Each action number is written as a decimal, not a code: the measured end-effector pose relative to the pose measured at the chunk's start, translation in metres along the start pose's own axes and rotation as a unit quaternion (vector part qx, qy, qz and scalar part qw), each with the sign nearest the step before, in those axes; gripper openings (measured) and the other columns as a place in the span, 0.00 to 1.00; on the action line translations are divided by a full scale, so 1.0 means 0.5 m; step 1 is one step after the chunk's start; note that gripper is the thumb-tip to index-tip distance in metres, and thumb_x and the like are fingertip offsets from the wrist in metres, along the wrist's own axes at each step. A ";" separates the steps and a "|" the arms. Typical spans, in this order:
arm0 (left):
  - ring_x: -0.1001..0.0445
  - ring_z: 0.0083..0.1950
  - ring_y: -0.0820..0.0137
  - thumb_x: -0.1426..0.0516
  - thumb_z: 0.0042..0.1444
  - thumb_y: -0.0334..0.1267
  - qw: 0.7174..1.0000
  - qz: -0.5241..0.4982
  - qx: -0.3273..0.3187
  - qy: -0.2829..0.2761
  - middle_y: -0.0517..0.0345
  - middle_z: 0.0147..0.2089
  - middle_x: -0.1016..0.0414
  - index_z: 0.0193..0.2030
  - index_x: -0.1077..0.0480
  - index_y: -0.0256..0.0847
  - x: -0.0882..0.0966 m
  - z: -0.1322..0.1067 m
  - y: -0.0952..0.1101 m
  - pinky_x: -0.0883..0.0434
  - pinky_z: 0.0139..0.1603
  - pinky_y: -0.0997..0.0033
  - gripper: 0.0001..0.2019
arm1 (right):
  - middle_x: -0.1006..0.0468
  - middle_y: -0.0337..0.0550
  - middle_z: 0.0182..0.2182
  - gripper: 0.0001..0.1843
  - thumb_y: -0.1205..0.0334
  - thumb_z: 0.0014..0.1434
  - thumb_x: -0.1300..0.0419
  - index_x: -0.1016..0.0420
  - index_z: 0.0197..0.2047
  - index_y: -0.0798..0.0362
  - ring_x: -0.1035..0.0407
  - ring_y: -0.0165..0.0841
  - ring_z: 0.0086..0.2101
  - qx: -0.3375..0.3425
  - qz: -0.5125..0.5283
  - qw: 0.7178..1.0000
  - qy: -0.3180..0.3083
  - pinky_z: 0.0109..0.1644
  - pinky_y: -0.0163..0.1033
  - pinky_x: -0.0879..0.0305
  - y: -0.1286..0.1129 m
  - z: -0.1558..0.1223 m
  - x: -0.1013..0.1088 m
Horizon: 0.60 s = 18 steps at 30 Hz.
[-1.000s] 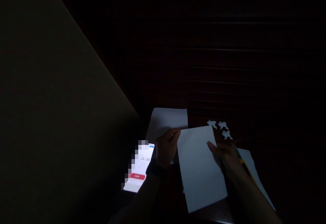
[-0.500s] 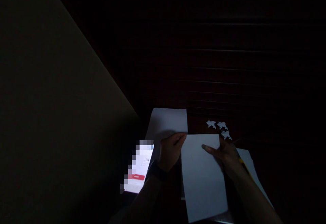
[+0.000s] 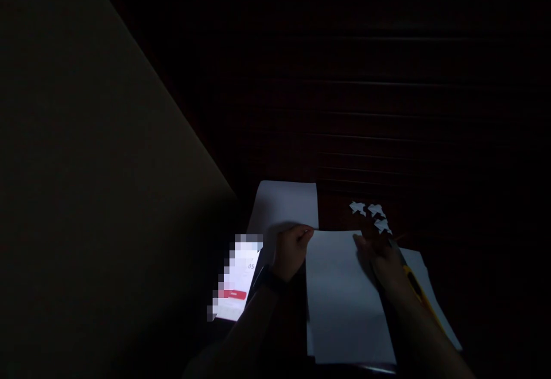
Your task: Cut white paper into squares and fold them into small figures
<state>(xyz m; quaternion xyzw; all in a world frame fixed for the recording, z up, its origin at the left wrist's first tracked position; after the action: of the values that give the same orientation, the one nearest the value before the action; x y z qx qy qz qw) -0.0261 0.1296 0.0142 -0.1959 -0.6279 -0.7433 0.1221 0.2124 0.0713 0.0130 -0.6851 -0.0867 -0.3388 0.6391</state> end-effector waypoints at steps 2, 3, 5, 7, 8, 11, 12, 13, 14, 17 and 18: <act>0.25 0.33 0.72 0.47 0.55 0.36 1.000 0.023 0.003 -0.003 0.58 0.32 0.22 0.33 0.26 0.40 -0.009 -0.002 -0.014 0.32 0.33 0.77 0.08 | 0.24 0.52 0.42 0.24 0.48 0.59 0.51 0.28 0.48 0.56 0.31 0.44 0.44 0.073 -0.082 0.994 0.011 0.47 0.48 0.37 -0.032 -0.018 0.001; 0.25 0.32 0.72 0.46 0.55 0.36 0.999 0.035 0.009 -0.008 0.58 0.32 0.22 0.32 0.26 0.40 -0.014 -0.004 -0.020 0.32 0.32 0.77 0.08 | 0.28 0.52 0.48 0.24 0.50 0.60 0.53 0.33 0.54 0.55 0.35 0.44 0.49 0.121 -0.108 0.987 -0.009 0.51 0.49 0.40 -0.056 -0.033 -0.013; 0.25 0.32 0.72 0.46 0.54 0.36 0.998 0.063 0.021 -0.016 0.58 0.32 0.22 0.32 0.25 0.41 -0.021 -0.009 -0.030 0.32 0.33 0.77 0.08 | 0.39 0.48 0.58 0.25 0.53 0.62 0.55 0.43 0.61 0.52 0.47 0.41 0.58 0.228 -0.139 0.960 -0.084 0.58 0.49 0.47 -0.106 -0.081 -0.063; 0.25 0.33 0.71 0.46 0.54 0.37 0.996 0.084 0.023 -0.014 0.58 0.33 0.22 0.33 0.25 0.42 -0.022 -0.014 -0.032 0.32 0.35 0.76 0.08 | 0.48 0.45 0.62 0.26 0.54 0.63 0.56 0.50 0.64 0.50 0.57 0.39 0.61 0.302 -0.173 0.921 -0.174 0.61 0.50 0.52 -0.134 -0.137 -0.125; 0.25 0.34 0.71 0.46 0.54 0.38 0.996 0.089 0.021 -0.010 0.58 0.33 0.22 0.33 0.25 0.43 -0.021 -0.015 -0.031 0.32 0.36 0.75 0.08 | 0.50 0.46 0.63 0.28 0.54 0.63 0.57 0.52 0.64 0.51 0.59 0.40 0.62 0.323 -0.188 0.907 -0.194 0.61 0.51 0.54 -0.139 -0.158 -0.147; 0.25 0.35 0.70 0.46 0.54 0.39 0.996 0.089 0.020 -0.004 0.57 0.34 0.22 0.34 0.24 0.43 -0.016 -0.016 -0.028 0.32 0.36 0.75 0.09 | 0.53 0.49 0.63 0.31 0.51 0.63 0.57 0.56 0.65 0.55 0.62 0.41 0.62 0.337 -0.231 0.890 -0.202 0.62 0.53 0.57 -0.128 -0.186 -0.184; 0.25 0.35 0.70 0.46 0.54 0.39 0.996 0.089 0.022 -0.004 0.57 0.34 0.22 0.34 0.24 0.43 -0.014 -0.016 -0.029 0.32 0.36 0.74 0.09 | 0.53 0.50 0.63 0.31 0.50 0.63 0.57 0.56 0.65 0.56 0.63 0.41 0.62 0.334 -0.242 0.890 -0.195 0.62 0.54 0.57 -0.120 -0.184 -0.187; 0.25 0.35 0.70 0.45 0.53 0.40 0.996 0.090 0.026 -0.005 0.56 0.34 0.22 0.33 0.24 0.43 -0.013 -0.015 -0.030 0.32 0.36 0.74 0.09 | 0.54 0.52 0.63 0.32 0.49 0.63 0.57 0.55 0.65 0.57 0.63 0.42 0.62 0.329 -0.253 0.891 -0.184 0.62 0.54 0.57 -0.112 -0.180 -0.186; 0.25 0.35 0.70 0.45 0.53 0.40 0.995 0.092 0.030 -0.006 0.56 0.33 0.22 0.33 0.24 0.43 -0.011 -0.015 -0.032 0.32 0.36 0.74 0.09 | 0.54 0.53 0.63 0.33 0.48 0.62 0.57 0.55 0.65 0.58 0.64 0.43 0.62 0.323 -0.263 0.893 -0.170 0.62 0.55 0.58 -0.103 -0.173 -0.184; 0.25 0.35 0.70 0.46 0.54 0.41 0.995 0.097 0.029 -0.008 0.56 0.33 0.22 0.33 0.24 0.43 -0.009 -0.014 -0.036 0.32 0.36 0.74 0.09 | 0.54 0.57 0.63 0.35 0.46 0.62 0.57 0.53 0.64 0.62 0.64 0.46 0.62 0.306 -0.289 0.899 -0.123 0.61 0.57 0.58 -0.086 -0.153 -0.171; 0.25 0.34 0.70 0.46 0.54 0.41 0.995 0.098 0.025 -0.008 0.57 0.32 0.22 0.33 0.24 0.43 -0.009 -0.013 -0.036 0.32 0.36 0.74 0.09 | 0.54 0.59 0.63 0.36 0.45 0.61 0.57 0.53 0.64 0.63 0.64 0.47 0.62 0.301 -0.297 0.900 -0.109 0.61 0.57 0.58 -0.083 -0.149 -0.168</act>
<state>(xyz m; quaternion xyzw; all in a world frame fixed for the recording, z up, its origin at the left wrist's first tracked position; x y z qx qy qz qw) -0.0310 0.1263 -0.0047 -0.2593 -0.6252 -0.7101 0.1940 0.0999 0.0351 -0.0047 -0.4353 -0.4528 -0.3936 0.6712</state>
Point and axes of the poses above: each hand's wrist, its own z-axis towards the middle knuckle, its own x-axis out of the back of the hand, y = z × x, the point moved 9 cm from there along z, towards the middle knuckle
